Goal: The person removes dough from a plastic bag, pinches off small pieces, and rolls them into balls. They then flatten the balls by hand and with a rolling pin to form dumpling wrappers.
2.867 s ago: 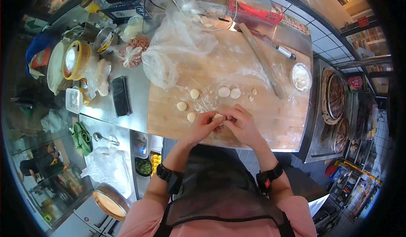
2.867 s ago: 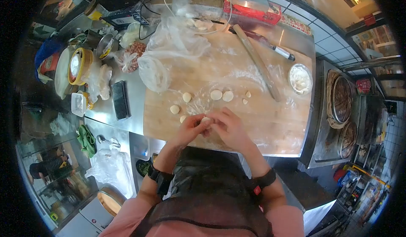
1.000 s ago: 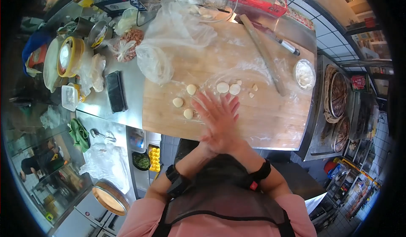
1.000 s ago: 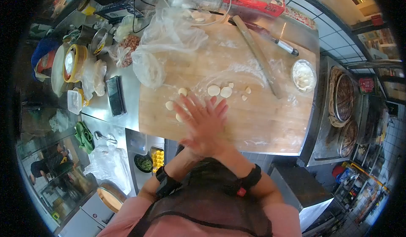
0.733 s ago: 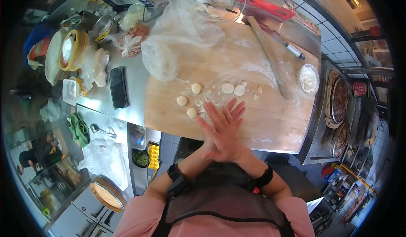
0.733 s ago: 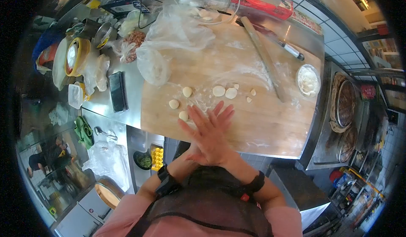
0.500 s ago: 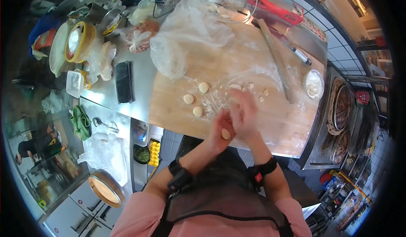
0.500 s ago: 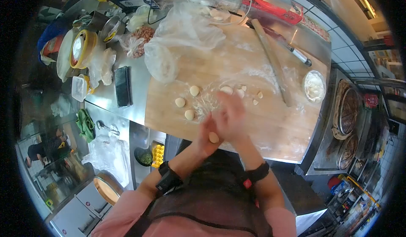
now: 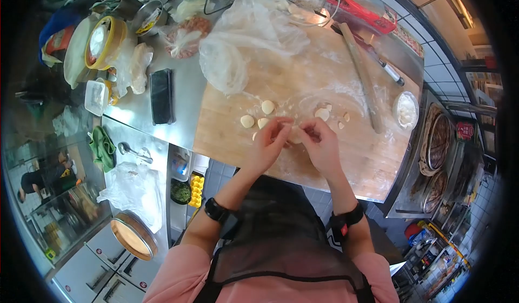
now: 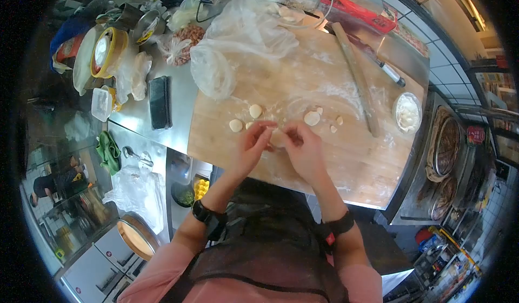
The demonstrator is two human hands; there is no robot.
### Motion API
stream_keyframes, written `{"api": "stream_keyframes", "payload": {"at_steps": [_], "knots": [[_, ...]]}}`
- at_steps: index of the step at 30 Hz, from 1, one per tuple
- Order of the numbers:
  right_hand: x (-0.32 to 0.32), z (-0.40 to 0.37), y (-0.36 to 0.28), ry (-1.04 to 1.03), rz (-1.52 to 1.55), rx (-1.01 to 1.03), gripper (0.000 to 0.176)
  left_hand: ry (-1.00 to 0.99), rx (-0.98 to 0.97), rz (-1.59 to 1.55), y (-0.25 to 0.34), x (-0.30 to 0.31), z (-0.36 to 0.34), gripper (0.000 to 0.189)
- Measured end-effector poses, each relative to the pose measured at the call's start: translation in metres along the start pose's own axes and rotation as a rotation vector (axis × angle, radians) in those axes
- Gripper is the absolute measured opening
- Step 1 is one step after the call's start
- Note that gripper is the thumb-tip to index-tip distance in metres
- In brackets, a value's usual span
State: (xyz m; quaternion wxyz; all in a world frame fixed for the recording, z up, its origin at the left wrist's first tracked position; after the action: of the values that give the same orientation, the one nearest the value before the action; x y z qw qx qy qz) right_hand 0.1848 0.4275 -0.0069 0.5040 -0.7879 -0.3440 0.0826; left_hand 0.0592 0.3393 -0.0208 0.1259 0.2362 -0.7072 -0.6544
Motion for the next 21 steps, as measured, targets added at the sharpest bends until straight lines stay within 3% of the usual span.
{"api": "stream_keyframes", "payload": {"at_steps": [1, 4, 9, 11, 13, 17, 20, 21], "knots": [[0.0, -0.006, 0.003, 0.003, -0.002, -0.003, 0.018, -0.086, 0.136, -0.267, -0.008, -0.006, -0.005, 0.018], [-0.004, -0.018, 0.008, -0.13, 0.221, -0.035, 0.016, -0.126, 0.228, -0.334, -0.014, -0.003, -0.012, 0.018], [0.001, -0.038, -0.007, -0.028, -0.166, 0.156, 0.021, -0.104, 0.277, -0.323, -0.006, -0.009, -0.019, 0.018], [0.004, -0.04, -0.009, -0.015, -0.171, 0.168, 0.022, -0.089, 0.28, -0.339, -0.005, -0.011, -0.02, 0.018], [0.005, -0.042, -0.009, -0.008, -0.174, 0.178, 0.022, -0.214, 0.389, -0.338, -0.008, -0.015, -0.027, 0.017], [0.007, -0.046, -0.005, 0.024, -0.288, 0.226, 0.02, -0.255, 0.384, -0.32, -0.013, -0.017, -0.031, 0.017], [0.005, -0.046, 0.002, 0.068, -0.353, 0.239, 0.017, -0.133, 0.271, -0.241, -0.013, -0.023, -0.034, 0.015], [0.005, -0.046, 0.003, 0.094, -0.373, 0.239, 0.016, -0.138, 0.083, -0.006, -0.009, -0.022, -0.032, 0.016]]}}
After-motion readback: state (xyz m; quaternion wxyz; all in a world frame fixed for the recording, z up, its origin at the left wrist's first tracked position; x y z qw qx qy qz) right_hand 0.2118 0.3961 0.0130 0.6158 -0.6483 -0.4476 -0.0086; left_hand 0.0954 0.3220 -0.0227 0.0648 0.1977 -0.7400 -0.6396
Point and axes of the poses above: each hand's wrist, its own z-axis towards the middle knuckle, its own x-axis out of the back of the hand, y = z × x, the point moved 4 cm from there along z, towards the middle knuckle, and after that the axes turned 14 degrees about -x, right-handed, at the moved point
